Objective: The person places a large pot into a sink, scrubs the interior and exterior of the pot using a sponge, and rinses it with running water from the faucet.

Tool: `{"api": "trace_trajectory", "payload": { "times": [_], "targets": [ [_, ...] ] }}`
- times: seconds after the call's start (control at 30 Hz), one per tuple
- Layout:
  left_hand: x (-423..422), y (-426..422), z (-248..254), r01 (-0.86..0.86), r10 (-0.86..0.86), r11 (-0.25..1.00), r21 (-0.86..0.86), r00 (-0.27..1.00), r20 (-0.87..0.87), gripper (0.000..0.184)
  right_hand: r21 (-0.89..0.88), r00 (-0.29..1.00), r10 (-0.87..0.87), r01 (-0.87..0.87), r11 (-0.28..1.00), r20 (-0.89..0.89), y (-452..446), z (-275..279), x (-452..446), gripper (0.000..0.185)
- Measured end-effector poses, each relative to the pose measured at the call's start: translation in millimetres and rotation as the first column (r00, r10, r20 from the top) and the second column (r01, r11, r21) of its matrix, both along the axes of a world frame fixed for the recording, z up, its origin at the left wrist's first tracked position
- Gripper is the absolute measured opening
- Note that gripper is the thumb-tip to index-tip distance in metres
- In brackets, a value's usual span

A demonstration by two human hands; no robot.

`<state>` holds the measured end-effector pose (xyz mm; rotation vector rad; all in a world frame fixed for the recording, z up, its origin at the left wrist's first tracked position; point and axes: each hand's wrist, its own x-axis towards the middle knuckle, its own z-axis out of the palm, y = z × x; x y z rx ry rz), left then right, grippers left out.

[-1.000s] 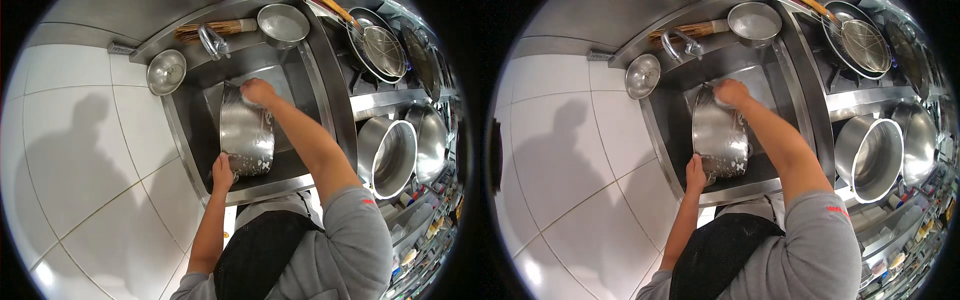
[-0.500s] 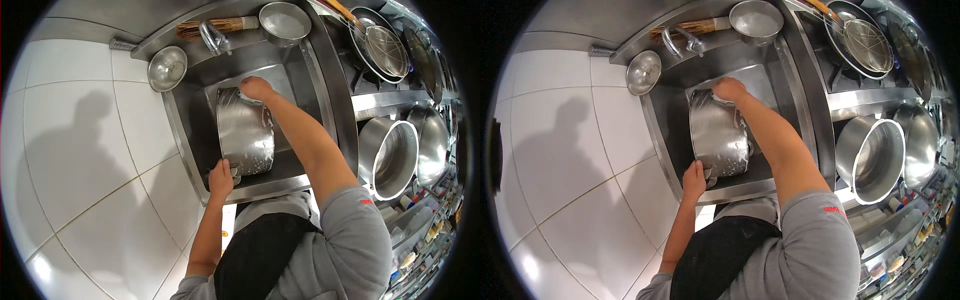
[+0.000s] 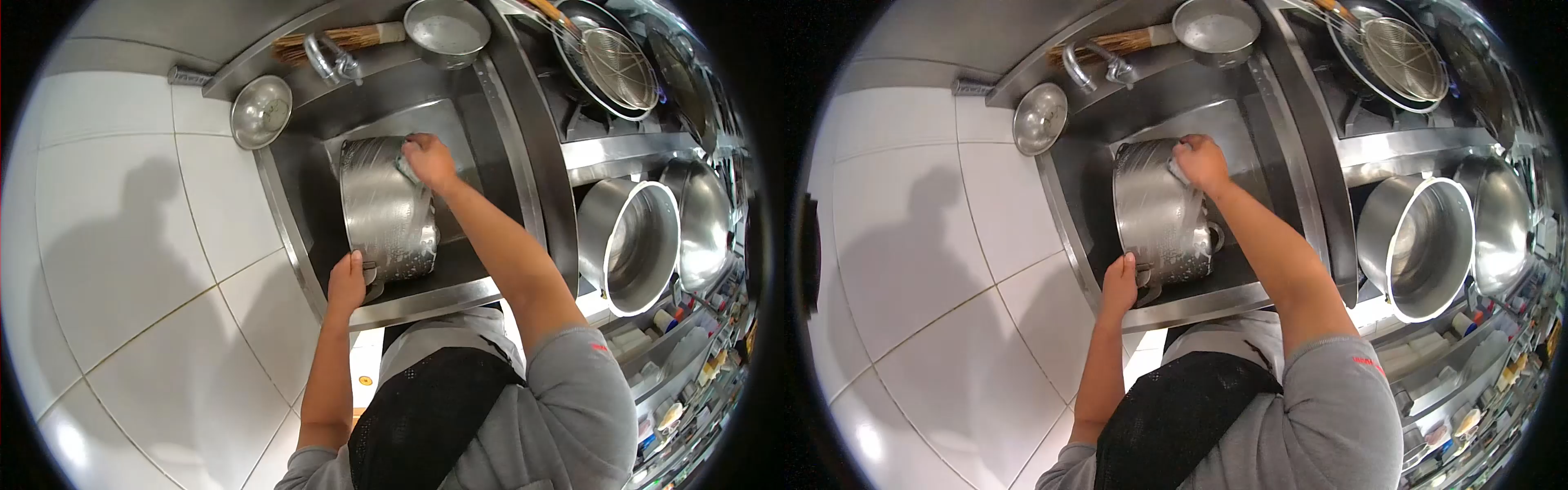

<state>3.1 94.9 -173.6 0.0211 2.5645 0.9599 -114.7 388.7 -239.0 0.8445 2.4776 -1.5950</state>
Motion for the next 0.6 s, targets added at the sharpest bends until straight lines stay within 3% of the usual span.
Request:
{"api": "trace_trajectory", "payload": {
  "times": [0.03, 0.07, 0.1, 0.13, 0.17, 0.2, 0.23, 0.3, 0.33, 0.37, 0.43, 0.47, 0.53, 0.6],
  "targets": [
    [-9, 1, 0, -0.043, 0.036, 0.995, 0.089, 0.996, 0.077, 0.044, 0.002, 1.000, -0.014, 0.014, 1.000, -0.009, 2, -10, 4, 0.044],
    [-19, 4, -2, -0.093, 0.065, 0.981, 0.172, 0.985, 0.158, 0.045, -0.321, 0.984, -0.176, 0.153, 0.935, -0.042, 1, -21, 7, 0.044],
    [-32, 14, -3, -0.084, 0.058, 0.982, 0.171, 0.987, 0.151, 0.045, -0.612, 0.944, -0.329, 0.248, 0.751, -0.021, -3, -33, 14, 0.046],
    [-49, 29, -7, -0.269, 0.233, 0.941, 0.205, 0.955, 0.182, 0.047, -0.703, 0.900, -0.435, 0.293, 0.648, -0.025, -10, -44, 27, 0.047],
    [-62, 44, -10, -0.441, 0.395, 0.866, 0.236, 0.892, 0.218, 0.050, -0.766, 0.869, -0.482, 0.385, 0.515, 0.112, -17, -39, 42, 0.048],
    [-66, 60, -11, -0.478, 0.450, 0.840, 0.259, 0.878, 0.162, 0.054, -0.800, 0.824, -0.508, 0.471, 0.370, 0.250, -23, -34, 59, 0.049],
    [-72, 64, -14, -0.466, 0.439, 0.843, 0.270, 0.885, 0.159, 0.054, -0.829, 0.854, -0.469, 0.421, 0.368, 0.226, -22, -42, 75, 0.053],
    [-80, 61, -28, -0.404, 0.430, 0.887, 0.221, 0.899, -0.080, 0.057, -0.668, 0.904, -0.427, 0.303, 0.680, -0.024, -34, -8, 97, 0.062],
    [-83, 63, -11, -0.454, 0.480, 0.847, 0.277, 0.877, -0.031, 0.058, -0.367, 0.939, -0.261, 0.167, 0.915, -0.226, -32, 34, 103, 0.071],
    [-86, 59, -1, -0.541, 0.543, 0.772, 0.334, 0.834, 0.097, 0.059, -0.158, 0.903, -0.121, 0.061, 0.986, -0.412, -35, 60, 104, 0.076],
    [-92, 51, 12, -0.637, 0.581, 0.661, 0.397, 0.769, 0.268, 0.062, -0.078, 0.890, 0.028, -0.071, 0.994, -0.455, -40, 100, 94, 0.074],
    [-95, 41, 6, -0.629, 0.574, 0.669, 0.397, 0.776, 0.261, 0.062, -0.083, 0.888, 0.017, -0.062, 0.995, -0.460, -45, 99, 85, 0.074],
    [-101, 21, -15, -0.670, 0.510, 0.605, 0.429, 0.741, 0.437, 0.072, 0.101, 0.817, 0.166, -0.132, 0.986, -0.553, -49, 88, 64, 0.066],
    [-105, 17, -24, -0.703, 0.559, 0.613, 0.362, 0.709, 0.430, 0.075, 0.027, 0.824, 0.097, -0.099, 0.995, -0.558, -42, 51, 30, 0.061]
  ]
}}
